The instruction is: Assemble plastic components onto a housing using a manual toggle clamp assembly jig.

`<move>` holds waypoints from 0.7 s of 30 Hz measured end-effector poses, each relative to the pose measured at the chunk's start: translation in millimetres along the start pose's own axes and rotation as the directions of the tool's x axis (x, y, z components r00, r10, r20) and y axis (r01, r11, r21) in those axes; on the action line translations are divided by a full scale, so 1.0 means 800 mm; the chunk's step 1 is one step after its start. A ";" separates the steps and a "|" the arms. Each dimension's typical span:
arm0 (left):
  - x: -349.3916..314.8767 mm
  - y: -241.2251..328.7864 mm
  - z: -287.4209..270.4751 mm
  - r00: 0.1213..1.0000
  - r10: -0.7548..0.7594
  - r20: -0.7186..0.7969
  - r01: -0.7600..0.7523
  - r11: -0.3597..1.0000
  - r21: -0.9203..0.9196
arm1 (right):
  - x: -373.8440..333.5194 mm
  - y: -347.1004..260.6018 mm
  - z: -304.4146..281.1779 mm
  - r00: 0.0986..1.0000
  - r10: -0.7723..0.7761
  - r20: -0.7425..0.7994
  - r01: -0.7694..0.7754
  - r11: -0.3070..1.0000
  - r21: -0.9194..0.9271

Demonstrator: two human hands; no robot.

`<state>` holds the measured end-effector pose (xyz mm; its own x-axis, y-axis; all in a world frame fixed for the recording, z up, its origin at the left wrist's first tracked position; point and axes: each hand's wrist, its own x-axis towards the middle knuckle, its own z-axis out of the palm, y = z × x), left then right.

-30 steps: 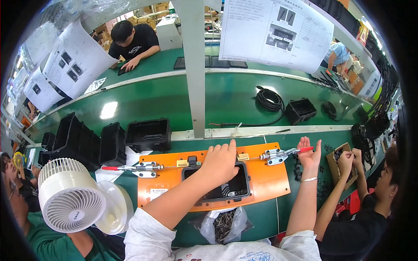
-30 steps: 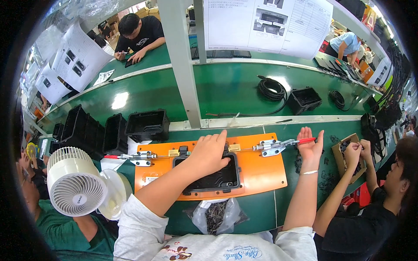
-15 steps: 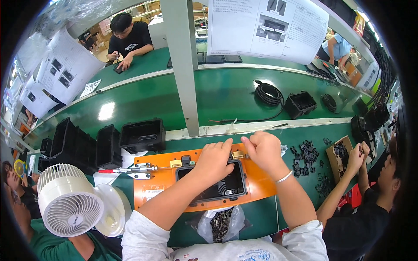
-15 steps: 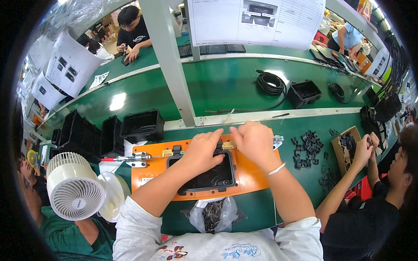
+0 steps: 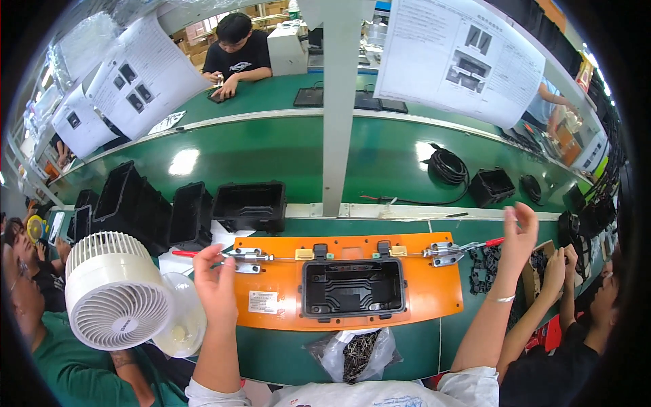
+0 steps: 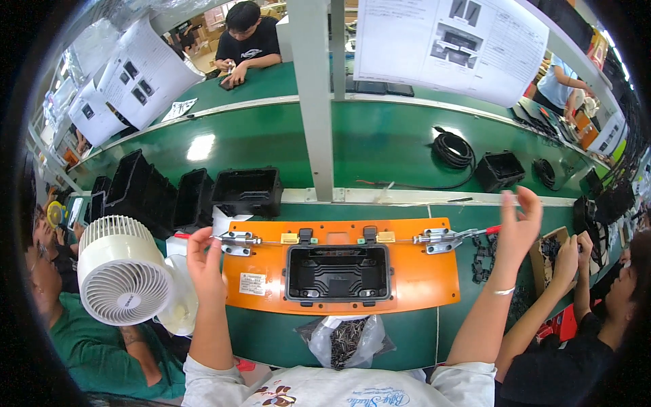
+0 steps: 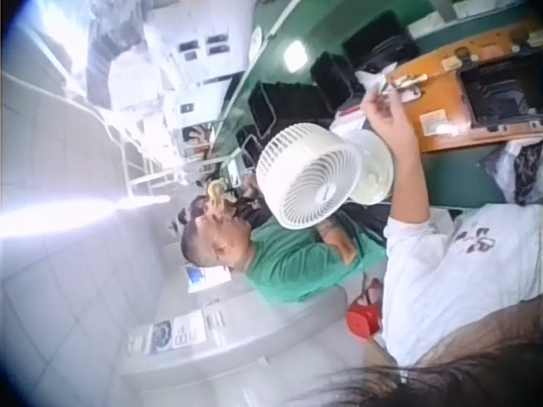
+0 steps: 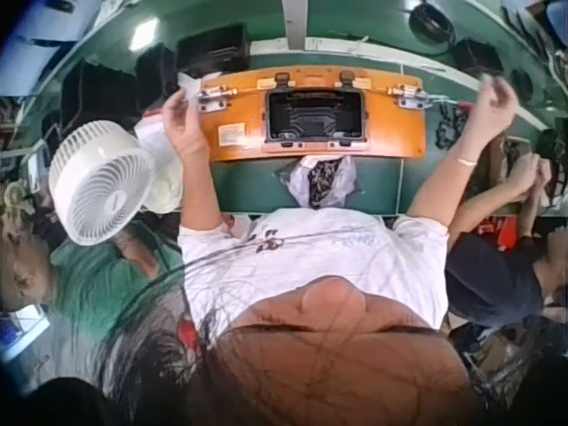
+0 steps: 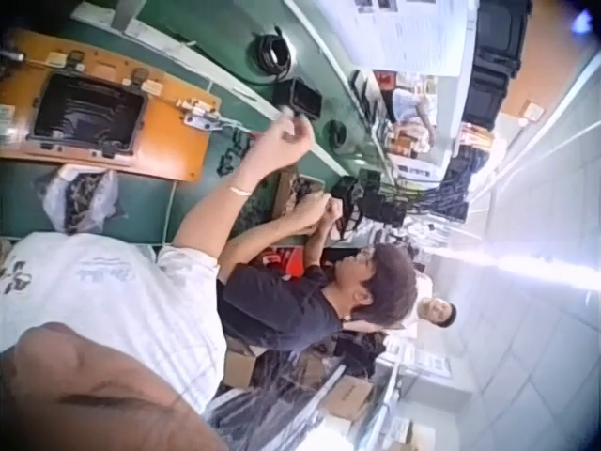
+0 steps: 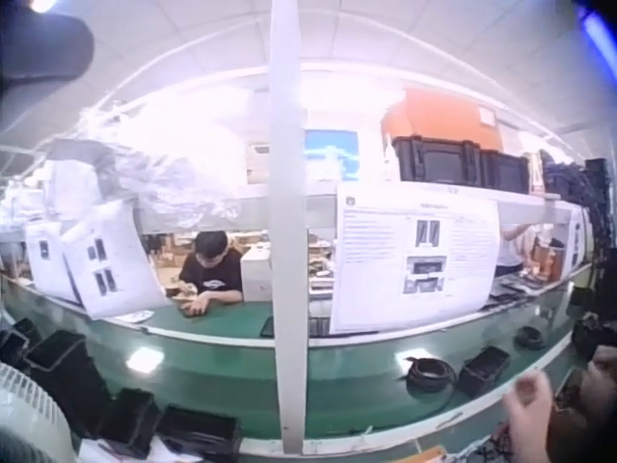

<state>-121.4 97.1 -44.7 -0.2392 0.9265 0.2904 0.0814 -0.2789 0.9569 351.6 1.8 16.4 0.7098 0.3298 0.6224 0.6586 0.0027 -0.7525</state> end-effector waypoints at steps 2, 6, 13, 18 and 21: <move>0.004 -0.003 -0.011 0.973 -0.163 -0.161 0.137 0.977 -0.163 | -0.038 -0.078 0.032 0.868 -0.150 0.473 0.174 0.985 -0.007; 0.022 -0.017 -0.019 0.862 -0.435 -0.260 0.239 0.801 -0.549 | -0.125 -0.145 0.118 0.287 -0.497 0.819 0.525 0.797 0.299; 0.051 -0.057 -0.029 0.806 -0.510 -0.301 0.168 0.685 -0.709 | -0.158 -0.158 0.198 0.076 -0.326 0.942 0.422 0.867 0.266; 0.094 -0.030 -0.031 0.714 -0.548 -0.436 0.077 0.680 -0.729 | -0.164 -0.160 0.196 0.154 -0.296 0.943 0.359 0.906 0.226; 0.100 0.011 -0.004 0.798 -0.215 -0.563 -0.122 0.857 -0.500 | -0.163 -0.159 0.194 0.157 -0.289 0.944 0.373 0.903 0.214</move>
<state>-142.7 167.6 -12.9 -0.7535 0.6568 0.0303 -0.3850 -0.4781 0.7894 136.6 104.7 -2.7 -0.3148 0.9425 0.1124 0.8059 0.3280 -0.4929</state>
